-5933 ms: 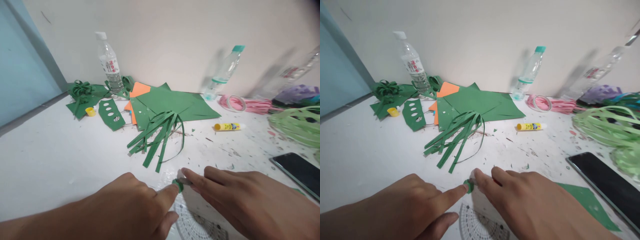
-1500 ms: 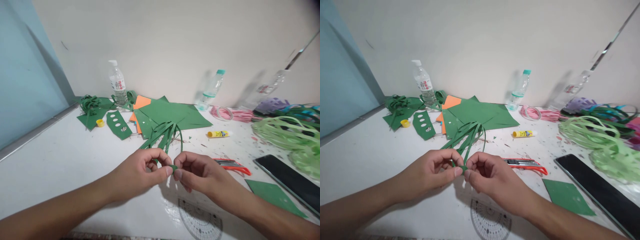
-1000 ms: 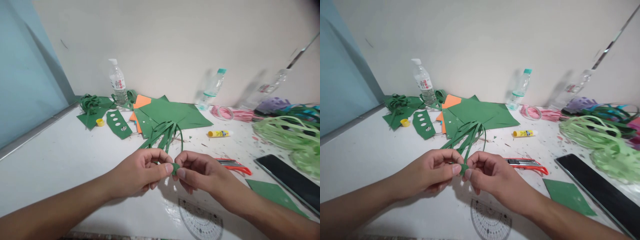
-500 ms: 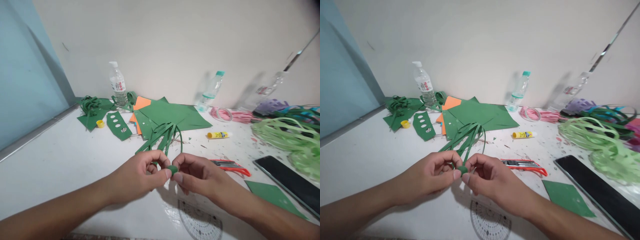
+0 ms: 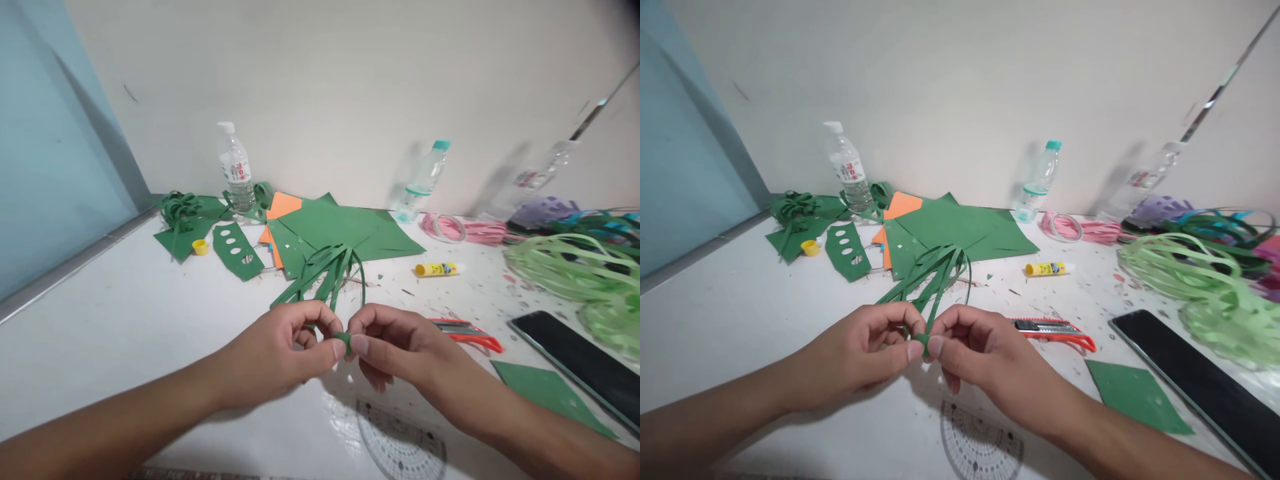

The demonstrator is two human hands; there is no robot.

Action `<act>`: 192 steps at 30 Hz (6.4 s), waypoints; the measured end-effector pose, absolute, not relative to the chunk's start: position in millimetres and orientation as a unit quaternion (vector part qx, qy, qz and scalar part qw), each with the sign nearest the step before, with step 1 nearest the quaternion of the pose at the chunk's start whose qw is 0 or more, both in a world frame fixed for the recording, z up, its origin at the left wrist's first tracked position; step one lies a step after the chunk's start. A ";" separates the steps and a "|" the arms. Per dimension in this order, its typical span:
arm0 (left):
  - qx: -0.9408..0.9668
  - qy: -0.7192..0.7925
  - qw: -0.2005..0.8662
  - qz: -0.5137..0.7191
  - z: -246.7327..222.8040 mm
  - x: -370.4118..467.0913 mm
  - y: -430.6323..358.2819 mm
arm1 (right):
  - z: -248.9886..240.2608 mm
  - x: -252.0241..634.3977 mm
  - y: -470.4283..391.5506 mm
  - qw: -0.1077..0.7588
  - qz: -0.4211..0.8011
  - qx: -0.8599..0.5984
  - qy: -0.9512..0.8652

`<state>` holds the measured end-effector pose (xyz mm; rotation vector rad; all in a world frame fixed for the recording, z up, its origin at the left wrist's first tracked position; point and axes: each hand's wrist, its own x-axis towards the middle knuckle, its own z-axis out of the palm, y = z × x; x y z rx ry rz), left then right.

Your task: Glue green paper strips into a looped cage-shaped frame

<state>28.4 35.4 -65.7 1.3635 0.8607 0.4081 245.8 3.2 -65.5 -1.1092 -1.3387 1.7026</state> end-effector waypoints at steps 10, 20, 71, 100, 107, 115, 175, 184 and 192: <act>0.589 0.347 0.703 0.195 -64.7 27.3 37.1 | -67.9 249.7 3.7 0.345 0.668 -0.413 -0.515; 0.604 0.386 0.668 0.200 -64.5 28.6 38.6 | -73.4 250.6 -0.4 0.379 0.585 -0.458 -0.552; 0.694 0.433 0.547 0.177 -65.5 27.3 32.7 | -69.7 244.1 -5.1 0.323 0.555 -0.507 -0.575; 0.589 0.388 0.678 0.206 -62.5 28.7 37.8 | -69.4 252.8 6.8 0.341 0.532 -0.519 -0.575; 0.591 0.391 0.675 0.206 -67.1 27.8 38.3 | -67.7 249.4 -0.3 0.348 0.584 -0.464 -0.569; 0.605 0.393 0.658 0.216 -67.5 27.7 37.9 | -67.7 250.6 2.0 0.335 0.585 -0.483 -0.559; 0.676 0.416 0.559 0.240 -69.6 29.0 34.6 | -80.9 249.9 5.1 0.328 0.639 -0.447 -0.534; 0.697 0.400 0.550 0.227 -65.9 28.8 34.0 | -73.3 248.2 6.6 0.328 0.635 -0.469 -0.519; 0.723 0.430 0.494 0.219 -64.9 30.0 34.3 | -70.7 246.2 5.2 0.292 0.621 -0.479 -0.547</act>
